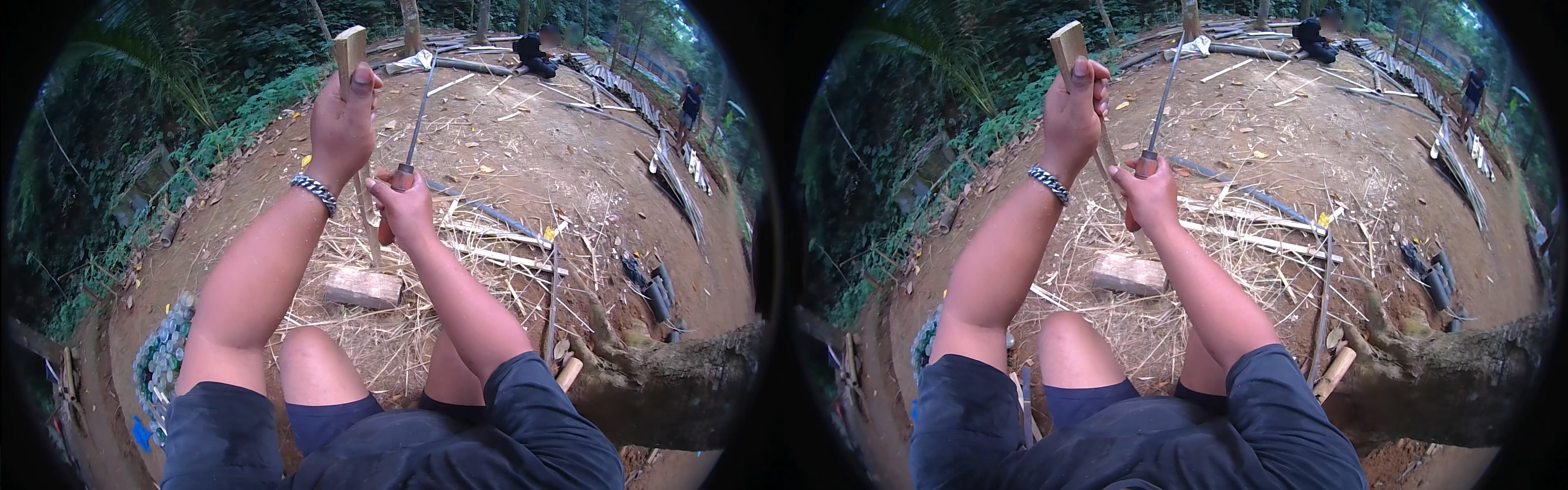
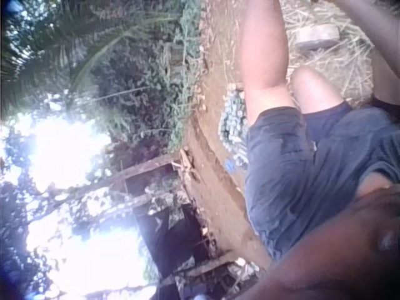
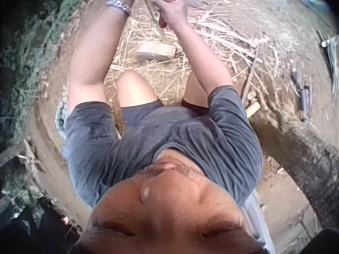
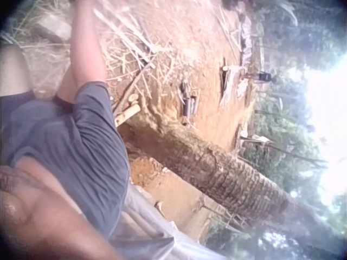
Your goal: The person shaves a strip of bamboo using a machete, drawing the blade along the wood to smooth and thin it.
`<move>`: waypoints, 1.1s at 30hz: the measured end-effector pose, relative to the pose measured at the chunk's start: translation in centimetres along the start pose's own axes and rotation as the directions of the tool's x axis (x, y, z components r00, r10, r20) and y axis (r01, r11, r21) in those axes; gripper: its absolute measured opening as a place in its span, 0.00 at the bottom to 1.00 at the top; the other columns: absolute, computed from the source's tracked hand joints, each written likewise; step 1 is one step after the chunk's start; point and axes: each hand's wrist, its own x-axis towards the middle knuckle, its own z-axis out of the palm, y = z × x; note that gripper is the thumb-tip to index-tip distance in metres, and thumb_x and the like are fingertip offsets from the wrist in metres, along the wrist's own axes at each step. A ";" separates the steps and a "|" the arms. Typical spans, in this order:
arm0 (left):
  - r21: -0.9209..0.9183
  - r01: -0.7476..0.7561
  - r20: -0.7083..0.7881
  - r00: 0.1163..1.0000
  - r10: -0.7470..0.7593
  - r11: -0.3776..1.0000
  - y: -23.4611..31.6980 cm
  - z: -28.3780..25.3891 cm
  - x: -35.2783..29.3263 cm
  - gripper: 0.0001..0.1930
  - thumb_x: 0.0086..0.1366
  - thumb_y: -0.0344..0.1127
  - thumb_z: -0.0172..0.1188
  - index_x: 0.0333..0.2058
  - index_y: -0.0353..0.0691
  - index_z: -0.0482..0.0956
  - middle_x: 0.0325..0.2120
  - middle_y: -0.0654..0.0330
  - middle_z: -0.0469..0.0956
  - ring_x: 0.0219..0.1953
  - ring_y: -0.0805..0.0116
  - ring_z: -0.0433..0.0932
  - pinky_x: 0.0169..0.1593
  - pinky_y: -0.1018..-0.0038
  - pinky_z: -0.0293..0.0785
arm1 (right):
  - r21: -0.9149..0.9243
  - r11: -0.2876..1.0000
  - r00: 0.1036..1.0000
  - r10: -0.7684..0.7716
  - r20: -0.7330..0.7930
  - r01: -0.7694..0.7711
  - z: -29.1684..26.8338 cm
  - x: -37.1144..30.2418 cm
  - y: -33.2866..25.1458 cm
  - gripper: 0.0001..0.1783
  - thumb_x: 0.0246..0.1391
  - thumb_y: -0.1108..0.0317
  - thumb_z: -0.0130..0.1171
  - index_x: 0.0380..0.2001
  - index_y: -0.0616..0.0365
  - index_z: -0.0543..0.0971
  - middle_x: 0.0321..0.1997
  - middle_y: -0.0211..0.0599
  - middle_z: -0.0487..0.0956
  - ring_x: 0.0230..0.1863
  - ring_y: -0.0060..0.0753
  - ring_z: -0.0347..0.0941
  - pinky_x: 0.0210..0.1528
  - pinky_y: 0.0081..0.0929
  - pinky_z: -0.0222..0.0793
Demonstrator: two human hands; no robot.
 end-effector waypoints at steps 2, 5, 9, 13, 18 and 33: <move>-0.031 0.005 0.003 1.000 -0.004 1.000 -0.1 -0.4 -0.3 0.26 0.68 0.60 0.47 0.34 0.38 0.71 0.21 0.70 0.64 0.22 0.81 0.63 0.26 0.82 0.61 | 0.023 1.000 1.000 -0.017 0.017 0.017 0.7 0.3 0.3 0.21 0.45 0.63 0.68 0.38 0.62 0.71 0.29 0.35 0.78 0.26 0.24 0.75 0.30 0.24 0.72; -0.083 0.008 0.011 1.000 -0.007 0.997 -0.1 -1.1 -0.7 0.26 0.68 0.60 0.48 0.34 0.38 0.71 0.22 0.70 0.64 0.22 0.81 0.63 0.26 0.82 0.61 | 0.031 0.999 0.999 -0.035 0.020 0.034 1.2 1.0 1.5 0.17 0.46 0.72 0.65 0.38 0.60 0.69 0.30 0.33 0.76 0.27 0.22 0.72 0.30 0.23 0.71; -0.132 0.004 0.020 1.000 -0.001 0.991 -0.1 -2.3 -1.0 0.26 0.68 0.60 0.48 0.34 0.38 0.71 0.22 0.69 0.64 0.23 0.81 0.63 0.27 0.82 0.62 | -0.076 0.994 0.996 -0.085 -0.029 0.083 1.3 1.5 2.2 0.17 0.46 0.71 0.64 0.38 0.61 0.69 0.30 0.34 0.77 0.29 0.25 0.74 0.33 0.26 0.71; -0.068 -0.005 -0.035 0.999 0.003 0.998 -0.3 -4.4 -0.8 0.26 0.68 0.60 0.48 0.35 0.38 0.71 0.22 0.68 0.65 0.23 0.80 0.64 0.28 0.82 0.63 | -0.182 0.977 0.987 -0.131 -0.098 0.111 -1.1 2.6 2.3 0.17 0.46 0.66 0.63 0.37 0.61 0.71 0.29 0.36 0.79 0.29 0.30 0.75 0.36 0.30 0.71; -0.064 -0.024 -0.109 0.994 0.017 0.998 -0.4 -7.3 -0.2 0.25 0.69 0.59 0.47 0.35 0.38 0.71 0.22 0.67 0.66 0.23 0.79 0.65 0.29 0.80 0.65 | -0.233 0.960 0.951 -0.208 -0.229 0.154 -6.0 4.9 1.4 0.18 0.47 0.64 0.64 0.38 0.61 0.72 0.30 0.36 0.79 0.31 0.30 0.76 0.36 0.31 0.71; 0.062 -0.037 -0.436 0.898 0.060 0.997 -0.9 -13.2 1.5 0.24 0.71 0.56 0.46 0.34 0.37 0.70 0.20 0.67 0.66 0.20 0.79 0.65 0.26 0.80 0.66 | -0.685 0.622 0.921 0.182 -0.344 -0.379 -15.3 0.7 11.2 0.18 0.46 0.62 0.64 0.37 0.60 0.74 0.36 0.48 0.79 0.40 0.51 0.76 0.45 0.42 0.69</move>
